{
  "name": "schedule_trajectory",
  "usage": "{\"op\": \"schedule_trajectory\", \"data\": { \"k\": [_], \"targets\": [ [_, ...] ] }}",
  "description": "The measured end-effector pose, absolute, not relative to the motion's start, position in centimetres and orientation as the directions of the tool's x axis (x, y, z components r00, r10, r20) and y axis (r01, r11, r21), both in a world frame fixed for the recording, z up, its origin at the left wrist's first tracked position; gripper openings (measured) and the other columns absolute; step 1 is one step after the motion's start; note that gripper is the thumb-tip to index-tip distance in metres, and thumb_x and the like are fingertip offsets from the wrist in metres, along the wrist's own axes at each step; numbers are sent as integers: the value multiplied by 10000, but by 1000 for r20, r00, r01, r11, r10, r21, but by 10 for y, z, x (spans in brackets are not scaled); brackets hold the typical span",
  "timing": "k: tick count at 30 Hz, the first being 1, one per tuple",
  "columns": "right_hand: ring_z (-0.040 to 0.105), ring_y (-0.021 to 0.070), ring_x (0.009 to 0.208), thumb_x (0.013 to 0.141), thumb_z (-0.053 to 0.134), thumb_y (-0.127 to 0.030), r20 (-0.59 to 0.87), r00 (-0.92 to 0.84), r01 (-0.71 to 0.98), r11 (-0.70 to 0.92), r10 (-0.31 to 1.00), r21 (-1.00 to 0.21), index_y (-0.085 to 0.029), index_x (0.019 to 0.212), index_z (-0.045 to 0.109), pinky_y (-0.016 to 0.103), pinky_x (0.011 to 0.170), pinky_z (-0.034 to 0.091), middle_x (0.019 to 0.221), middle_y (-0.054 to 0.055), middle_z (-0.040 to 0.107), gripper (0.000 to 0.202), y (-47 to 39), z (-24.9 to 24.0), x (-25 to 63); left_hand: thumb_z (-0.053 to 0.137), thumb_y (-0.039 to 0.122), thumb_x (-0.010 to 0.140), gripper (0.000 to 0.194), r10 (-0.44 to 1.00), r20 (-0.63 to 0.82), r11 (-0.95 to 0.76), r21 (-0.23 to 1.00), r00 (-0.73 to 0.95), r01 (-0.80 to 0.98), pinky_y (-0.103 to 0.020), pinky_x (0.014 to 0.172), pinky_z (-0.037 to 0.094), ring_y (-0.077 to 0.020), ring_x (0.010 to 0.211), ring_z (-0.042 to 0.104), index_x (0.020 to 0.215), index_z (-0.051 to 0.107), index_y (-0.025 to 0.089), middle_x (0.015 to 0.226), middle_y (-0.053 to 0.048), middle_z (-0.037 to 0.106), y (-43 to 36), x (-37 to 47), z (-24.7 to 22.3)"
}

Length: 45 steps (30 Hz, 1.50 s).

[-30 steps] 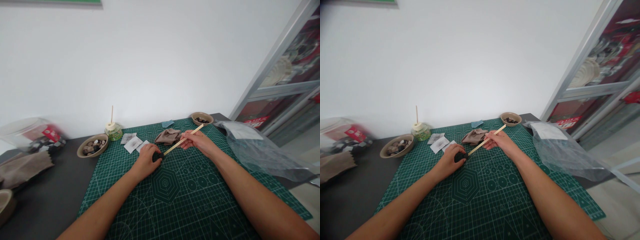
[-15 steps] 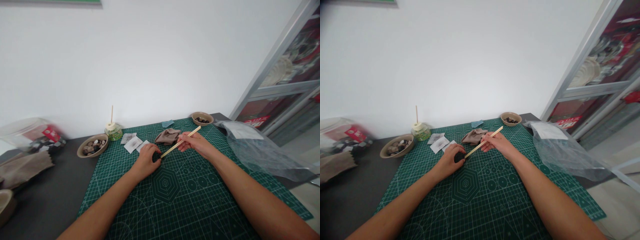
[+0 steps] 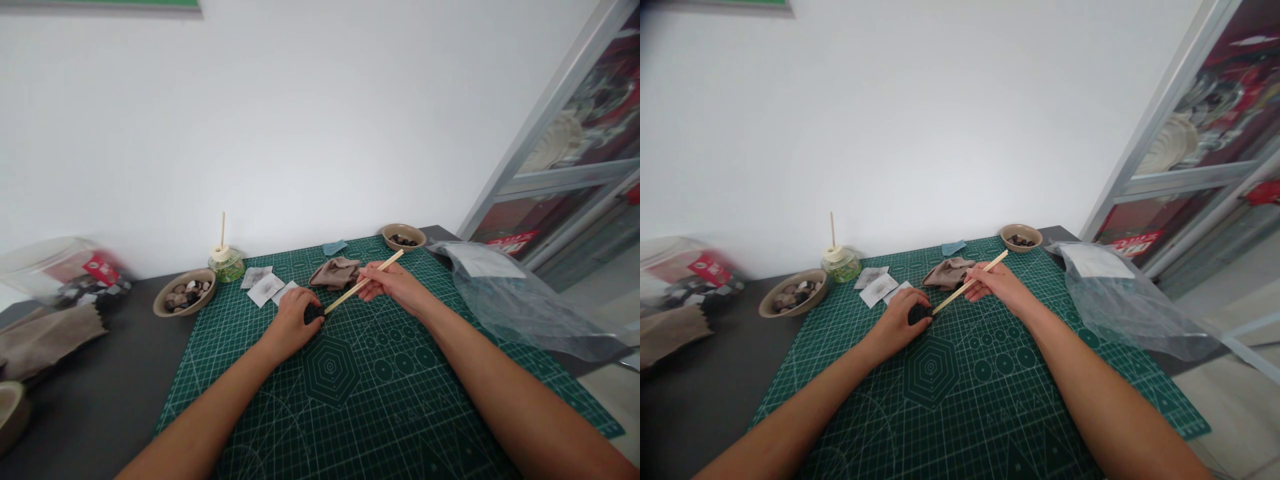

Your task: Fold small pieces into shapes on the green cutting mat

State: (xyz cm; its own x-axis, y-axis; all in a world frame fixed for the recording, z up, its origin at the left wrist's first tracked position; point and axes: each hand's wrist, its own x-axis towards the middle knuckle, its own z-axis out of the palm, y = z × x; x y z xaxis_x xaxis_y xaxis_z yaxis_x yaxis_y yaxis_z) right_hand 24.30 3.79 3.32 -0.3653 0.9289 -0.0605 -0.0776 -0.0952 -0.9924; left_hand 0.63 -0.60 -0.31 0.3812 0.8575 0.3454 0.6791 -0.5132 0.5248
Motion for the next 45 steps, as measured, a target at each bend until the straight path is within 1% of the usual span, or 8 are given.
{"op": "schedule_trajectory", "data": {
  "k": [4, 13, 19, 22, 26, 31, 38, 45],
  "targets": [
    [662, 154, 552, 686, 728, -431, -52, -345, -94, -89, 937, -992, -123, 679, 635, 214, 497, 551, 627, 75, 691, 322, 39, 33, 244, 658, 94, 693, 223, 861, 339, -508, 522, 380, 685, -427, 914, 403, -247, 1001, 524, 863, 555, 194, 990, -55, 580, -6, 7, -2],
    [663, 154, 561, 706, 717, -434, -52, -356, -85, -88, 933, -993, -123, 684, 632, 221, 509, 555, 635, 77, 691, 323, 39, 33, 245, 648, 107, 700, 230, 857, 343, -514, 520, 384, 682, -428, 914, 403, -247, 1005, 520, 878, 539, 203, 991, -53, 576, -5, 6, -5],
    [662, 152, 555, 681, 733, -443, -55, -351, -88, -91, 935, -992, -122, 679, 632, 216, 508, 555, 633, 75, 692, 337, 38, 34, 245, 643, 112, 705, 220, 861, 334, -509, 523, 385, 684, -426, 910, 401, -244, 998, 519, 874, 535, 202, 987, -53, 574, -6, 6, -3],
    [659, 150, 547, 688, 728, -438, -59, -358, -77, -92, 932, -993, -125, 667, 628, 214, 500, 553, 629, 72, 690, 329, 39, 34, 244, 637, 112, 706, 215, 860, 336, -509, 526, 384, 681, -428, 911, 403, -242, 996, 520, 873, 537, 203, 986, -51, 577, -6, 6, -2],
    [673, 168, 569, 705, 713, -431, -34, -320, -98, -69, 947, -993, -128, 691, 631, 223, 515, 556, 647, 87, 699, 314, 39, 34, 246, 637, 110, 709, 208, 860, 341, -510, 529, 380, 679, -426, 909, 409, -240, 993, 522, 867, 537, 203, 989, -52, 578, -6, 6, -2],
    [684, 184, 592, 716, 708, -427, -26, -305, -102, -60, 952, -993, -129, 705, 629, 228, 523, 556, 658, 93, 705, 309, 38, 36, 247, 616, 128, 750, 128, 854, 359, -518, 532, 376, 670, -418, 905, 415, -233, 988, 530, 837, 549, 194, 986, -54, 582, -7, 6, -3],
    [678, 169, 574, 730, 696, -424, -34, -309, -98, -68, 951, -993, -120, 716, 634, 215, 516, 551, 637, 87, 699, 311, 37, 37, 246, 581, 184, 822, 9, 838, 377, -542, 499, 394, 676, -423, 900, 412, -232, 982, 532, 828, 575, 180, 983, -66, 582, -6, 6, -4],
    [663, 155, 541, 723, 702, -401, -34, -272, -119, -69, 962, -990, -120, 697, 638, 214, 511, 555, 617, 77, 689, 290, 37, 38, 247, 549, 204, 861, 61, 836, 391, -542, 477, 385, 692, -412, 869, 422, -223, 944, 529, 803, 557, 185, 949, -59, 583, -4, 6, -6]
  ]
}}
